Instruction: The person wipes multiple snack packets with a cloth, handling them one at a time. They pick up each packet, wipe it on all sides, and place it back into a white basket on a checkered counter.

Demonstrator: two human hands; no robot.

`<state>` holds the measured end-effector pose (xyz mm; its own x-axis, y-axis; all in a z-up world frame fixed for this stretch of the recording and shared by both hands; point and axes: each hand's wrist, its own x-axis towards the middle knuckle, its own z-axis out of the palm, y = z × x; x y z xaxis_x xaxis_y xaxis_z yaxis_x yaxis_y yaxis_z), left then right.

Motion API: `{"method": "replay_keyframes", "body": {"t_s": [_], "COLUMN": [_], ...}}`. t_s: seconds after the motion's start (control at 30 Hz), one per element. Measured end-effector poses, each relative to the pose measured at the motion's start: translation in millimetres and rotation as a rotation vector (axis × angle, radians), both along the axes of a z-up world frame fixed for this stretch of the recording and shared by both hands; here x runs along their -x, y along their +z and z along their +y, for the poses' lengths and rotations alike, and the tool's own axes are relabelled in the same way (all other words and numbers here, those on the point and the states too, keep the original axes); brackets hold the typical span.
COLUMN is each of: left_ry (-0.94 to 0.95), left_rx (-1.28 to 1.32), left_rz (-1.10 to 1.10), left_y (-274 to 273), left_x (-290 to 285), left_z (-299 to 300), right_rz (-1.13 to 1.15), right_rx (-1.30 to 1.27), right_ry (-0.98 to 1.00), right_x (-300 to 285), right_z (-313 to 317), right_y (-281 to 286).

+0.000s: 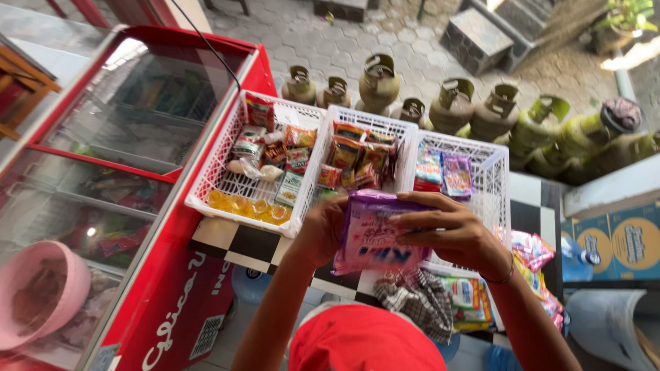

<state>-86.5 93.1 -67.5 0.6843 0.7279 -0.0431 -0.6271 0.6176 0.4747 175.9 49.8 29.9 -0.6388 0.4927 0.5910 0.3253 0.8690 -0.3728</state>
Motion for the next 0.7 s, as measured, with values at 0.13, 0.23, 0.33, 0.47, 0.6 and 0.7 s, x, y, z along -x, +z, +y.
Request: {"method": "replay_keyframes", "body": {"t_s": [0.13, 0.23, 0.33, 0.47, 0.6, 0.7], "left_ry": [-0.009, 0.063, 0.021, 0.031, 0.169, 0.239], "left_rx": [-0.281, -0.512, -0.464, -0.457, -0.505, -0.517], "left_rz": [0.193, 0.284, 0.302, 0.335, 0.361, 0.349], "left_y": [12, 14, 12, 7, -1, 1], "left_x": [5, -1, -7, -7, -10, -12], "left_z": [2, 2, 4, 11, 17, 20], "right_rz": [-0.071, 0.093, 0.143, 0.25, 0.869, 0.899], "right_rx": [-0.072, -0.082, -0.025, 0.169, 0.546, 0.879], "right_ry": [-0.173, -0.228, -0.406, -0.266, -0.06, -0.281], "right_x": [16, 22, 21, 18, 21, 36], "right_z": [1, 4, -1, -1, -13, -28], "right_y": [-6, -9, -13, -16, -31, -56]}}
